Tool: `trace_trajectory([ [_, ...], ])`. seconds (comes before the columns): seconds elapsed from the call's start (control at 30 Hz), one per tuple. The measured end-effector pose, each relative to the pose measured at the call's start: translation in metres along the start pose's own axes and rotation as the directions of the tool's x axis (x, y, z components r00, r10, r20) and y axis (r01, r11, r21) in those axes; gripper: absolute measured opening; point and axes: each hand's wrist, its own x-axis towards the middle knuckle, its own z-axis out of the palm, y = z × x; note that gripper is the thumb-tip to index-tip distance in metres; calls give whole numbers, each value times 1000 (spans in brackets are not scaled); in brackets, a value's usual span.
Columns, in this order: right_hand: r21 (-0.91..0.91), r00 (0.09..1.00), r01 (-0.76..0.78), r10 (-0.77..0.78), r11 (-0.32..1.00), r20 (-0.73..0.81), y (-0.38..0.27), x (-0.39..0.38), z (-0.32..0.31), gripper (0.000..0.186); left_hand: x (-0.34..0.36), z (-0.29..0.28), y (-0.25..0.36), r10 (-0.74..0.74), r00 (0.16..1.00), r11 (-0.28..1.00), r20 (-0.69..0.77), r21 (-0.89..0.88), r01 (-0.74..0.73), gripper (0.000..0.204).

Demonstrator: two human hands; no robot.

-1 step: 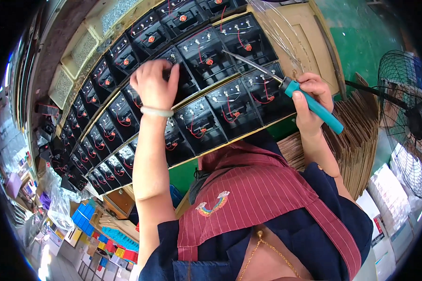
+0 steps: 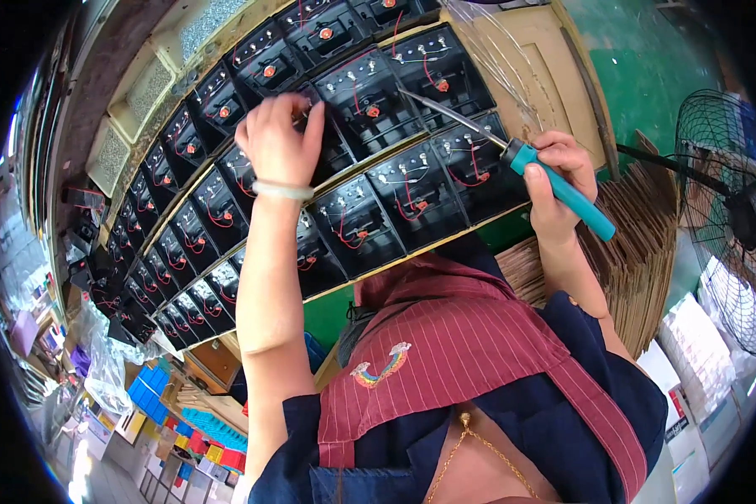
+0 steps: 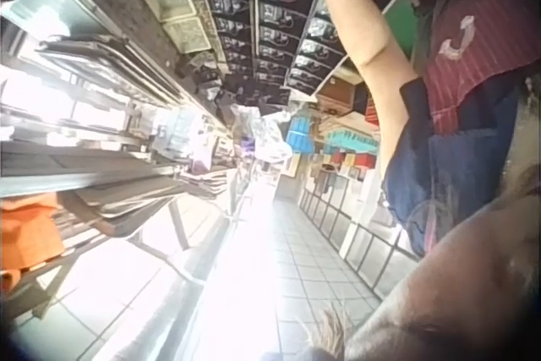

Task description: Soldering wires to analog meters on an assembly workbench.

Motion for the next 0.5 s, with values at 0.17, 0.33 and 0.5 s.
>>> trace_trajectory([
  [0.17, -14, 999, 46, -46, 999, 2, 1, 1, -12, 20, 45, 38, 16, 164, 982, 980, -99, 130, -150, 16],
  [0.33, -32, 999, 22, -23, 999, -24, 3, -2, -21, 22, 53, 39, 4, 223, 972, 957, 77, 170, -233, 9],
  [0.5, -53, 999, 39, -38, 998, 4, 6, 0, -26, 23, 36, 34, 10, 243, 970, 968, 21, 56, -243, 12],
])
